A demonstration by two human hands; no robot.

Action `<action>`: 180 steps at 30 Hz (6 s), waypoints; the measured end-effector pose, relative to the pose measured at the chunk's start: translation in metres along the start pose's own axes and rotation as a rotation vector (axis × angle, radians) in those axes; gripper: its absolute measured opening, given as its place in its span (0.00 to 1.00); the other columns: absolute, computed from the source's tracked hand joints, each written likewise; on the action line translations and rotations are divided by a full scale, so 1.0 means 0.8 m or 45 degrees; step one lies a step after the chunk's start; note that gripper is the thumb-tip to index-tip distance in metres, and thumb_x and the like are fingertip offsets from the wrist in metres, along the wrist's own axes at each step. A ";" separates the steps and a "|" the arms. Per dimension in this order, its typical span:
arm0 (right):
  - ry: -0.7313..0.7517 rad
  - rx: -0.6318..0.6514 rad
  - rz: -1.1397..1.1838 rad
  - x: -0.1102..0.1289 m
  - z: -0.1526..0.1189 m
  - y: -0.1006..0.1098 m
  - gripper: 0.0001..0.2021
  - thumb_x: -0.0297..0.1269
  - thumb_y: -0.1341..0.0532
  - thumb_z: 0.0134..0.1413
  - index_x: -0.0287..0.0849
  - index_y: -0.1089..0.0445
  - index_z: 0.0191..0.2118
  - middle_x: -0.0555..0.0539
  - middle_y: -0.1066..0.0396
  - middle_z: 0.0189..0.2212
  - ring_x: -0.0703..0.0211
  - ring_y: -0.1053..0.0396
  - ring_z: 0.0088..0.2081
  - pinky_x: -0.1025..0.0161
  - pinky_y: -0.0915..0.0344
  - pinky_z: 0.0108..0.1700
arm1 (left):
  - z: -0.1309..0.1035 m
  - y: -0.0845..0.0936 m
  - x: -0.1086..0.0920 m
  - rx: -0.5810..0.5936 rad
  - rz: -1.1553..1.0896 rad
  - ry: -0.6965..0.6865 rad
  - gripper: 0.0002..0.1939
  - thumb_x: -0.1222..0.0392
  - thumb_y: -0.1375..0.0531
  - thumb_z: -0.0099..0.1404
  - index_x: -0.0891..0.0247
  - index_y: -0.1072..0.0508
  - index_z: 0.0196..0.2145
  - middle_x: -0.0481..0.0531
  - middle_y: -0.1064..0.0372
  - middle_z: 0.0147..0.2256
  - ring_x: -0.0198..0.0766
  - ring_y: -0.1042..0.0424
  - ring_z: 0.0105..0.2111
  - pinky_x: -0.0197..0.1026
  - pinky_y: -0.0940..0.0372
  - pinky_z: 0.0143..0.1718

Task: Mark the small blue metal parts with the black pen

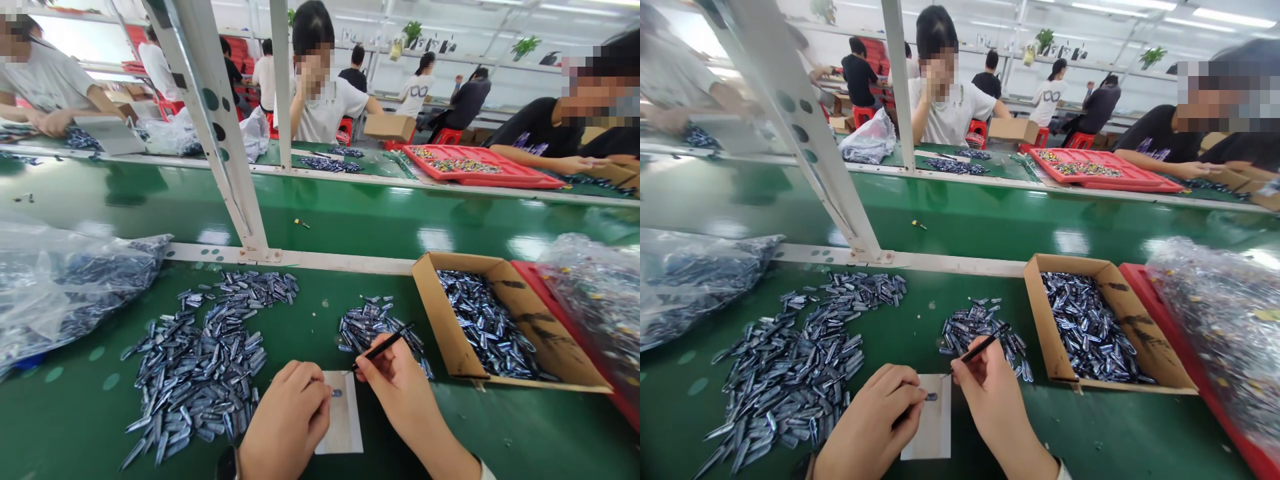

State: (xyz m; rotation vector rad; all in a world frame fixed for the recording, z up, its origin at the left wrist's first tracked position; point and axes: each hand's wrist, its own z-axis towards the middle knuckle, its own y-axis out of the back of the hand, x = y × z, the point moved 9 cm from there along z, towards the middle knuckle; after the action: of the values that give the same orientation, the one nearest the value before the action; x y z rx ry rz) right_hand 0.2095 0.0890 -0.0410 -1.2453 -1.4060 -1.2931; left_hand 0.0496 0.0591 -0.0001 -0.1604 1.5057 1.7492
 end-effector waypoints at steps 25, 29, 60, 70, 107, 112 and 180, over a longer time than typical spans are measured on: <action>-0.023 0.093 0.053 -0.006 0.008 -0.004 0.21 0.56 0.33 0.49 0.47 0.38 0.36 0.49 0.25 0.26 0.51 0.23 0.29 0.54 0.25 0.35 | 0.002 0.004 -0.005 0.031 0.052 0.032 0.10 0.74 0.43 0.59 0.60 0.31 0.27 0.47 0.30 0.32 0.38 0.31 0.33 0.40 0.33 0.36; -0.040 -0.008 0.135 -0.001 0.007 0.001 0.23 0.58 0.31 0.45 0.47 0.38 0.34 0.51 0.28 0.24 0.52 0.24 0.26 0.54 0.25 0.32 | 0.003 0.003 -0.006 0.050 0.046 0.034 0.10 0.74 0.43 0.59 0.60 0.30 0.27 0.47 0.30 0.33 0.38 0.31 0.33 0.40 0.33 0.37; -0.017 0.201 -0.045 0.003 -0.010 -0.021 0.09 0.40 0.36 0.56 0.47 0.38 0.37 0.52 0.28 0.26 0.55 0.25 0.29 0.59 0.28 0.33 | 0.003 0.000 -0.004 0.060 0.024 0.023 0.10 0.73 0.43 0.59 0.60 0.30 0.27 0.47 0.30 0.32 0.38 0.31 0.33 0.41 0.33 0.36; 0.026 0.246 -0.119 0.004 -0.011 -0.024 0.07 0.38 0.37 0.57 0.47 0.38 0.37 0.52 0.28 0.28 0.56 0.26 0.31 0.61 0.29 0.34 | 0.002 -0.002 -0.006 0.122 0.072 -0.017 0.12 0.74 0.42 0.61 0.57 0.26 0.33 0.47 0.29 0.36 0.40 0.30 0.36 0.43 0.31 0.39; 0.195 -0.164 0.274 0.008 0.001 0.037 0.14 0.46 0.32 0.54 0.47 0.35 0.40 0.47 0.24 0.34 0.55 0.23 0.35 0.58 0.24 0.39 | 0.002 0.074 0.032 -0.188 0.350 0.115 0.11 0.57 0.46 0.68 0.57 0.25 0.31 0.50 0.23 0.32 0.42 0.25 0.33 0.45 0.31 0.39; 0.138 0.099 0.138 0.009 -0.004 0.008 0.10 0.41 0.34 0.56 0.46 0.34 0.38 0.47 0.24 0.33 0.54 0.23 0.34 0.58 0.24 0.38 | 0.013 0.011 -0.007 0.036 0.094 0.112 0.06 0.66 0.41 0.63 0.58 0.25 0.34 0.48 0.23 0.32 0.40 0.25 0.33 0.42 0.29 0.38; 0.027 0.189 -0.101 0.005 -0.006 -0.008 0.11 0.44 0.37 0.56 0.46 0.38 0.35 0.52 0.30 0.25 0.56 0.29 0.28 0.60 0.32 0.32 | -0.002 -0.004 0.002 0.086 -0.064 0.210 0.10 0.71 0.44 0.61 0.59 0.26 0.29 0.52 0.28 0.40 0.42 0.27 0.42 0.45 0.29 0.44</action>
State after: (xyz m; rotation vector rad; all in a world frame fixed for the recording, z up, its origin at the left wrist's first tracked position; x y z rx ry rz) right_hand 0.2020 0.0848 -0.0372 -1.0834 -1.5205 -1.2270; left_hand 0.0503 0.0585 -0.0041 -0.3112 1.6622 1.6765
